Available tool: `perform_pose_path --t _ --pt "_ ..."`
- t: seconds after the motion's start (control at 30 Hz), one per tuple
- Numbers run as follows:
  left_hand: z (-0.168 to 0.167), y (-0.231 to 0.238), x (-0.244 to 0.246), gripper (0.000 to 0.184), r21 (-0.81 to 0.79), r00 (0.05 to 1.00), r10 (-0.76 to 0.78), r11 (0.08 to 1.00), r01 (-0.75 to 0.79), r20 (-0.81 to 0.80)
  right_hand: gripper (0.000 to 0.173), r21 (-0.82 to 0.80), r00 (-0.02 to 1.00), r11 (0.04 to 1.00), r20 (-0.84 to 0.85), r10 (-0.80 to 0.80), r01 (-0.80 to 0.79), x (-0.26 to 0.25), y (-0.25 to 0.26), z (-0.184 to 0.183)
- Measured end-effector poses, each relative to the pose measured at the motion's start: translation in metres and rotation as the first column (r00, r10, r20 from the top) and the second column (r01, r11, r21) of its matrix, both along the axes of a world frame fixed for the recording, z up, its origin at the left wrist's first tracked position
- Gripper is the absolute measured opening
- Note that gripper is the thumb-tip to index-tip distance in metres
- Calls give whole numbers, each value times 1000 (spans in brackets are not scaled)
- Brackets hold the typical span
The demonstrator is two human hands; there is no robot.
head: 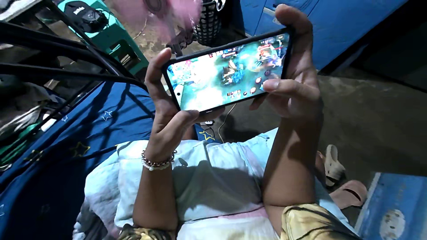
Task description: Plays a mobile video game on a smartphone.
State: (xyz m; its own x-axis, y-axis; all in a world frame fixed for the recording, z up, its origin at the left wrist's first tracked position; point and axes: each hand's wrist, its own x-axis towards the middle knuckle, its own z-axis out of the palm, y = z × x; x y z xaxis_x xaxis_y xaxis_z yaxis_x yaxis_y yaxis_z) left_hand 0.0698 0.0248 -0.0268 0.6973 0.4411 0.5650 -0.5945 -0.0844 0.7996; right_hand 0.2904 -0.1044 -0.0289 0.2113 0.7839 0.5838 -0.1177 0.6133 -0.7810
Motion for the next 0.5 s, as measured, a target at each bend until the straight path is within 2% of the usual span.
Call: perform_pose_path --t 0.5 --pt "1 0 -2 85 8 1000 -14 1000 14 -12 81 -8 1000 1000 3 -12 12 -2 2 1"
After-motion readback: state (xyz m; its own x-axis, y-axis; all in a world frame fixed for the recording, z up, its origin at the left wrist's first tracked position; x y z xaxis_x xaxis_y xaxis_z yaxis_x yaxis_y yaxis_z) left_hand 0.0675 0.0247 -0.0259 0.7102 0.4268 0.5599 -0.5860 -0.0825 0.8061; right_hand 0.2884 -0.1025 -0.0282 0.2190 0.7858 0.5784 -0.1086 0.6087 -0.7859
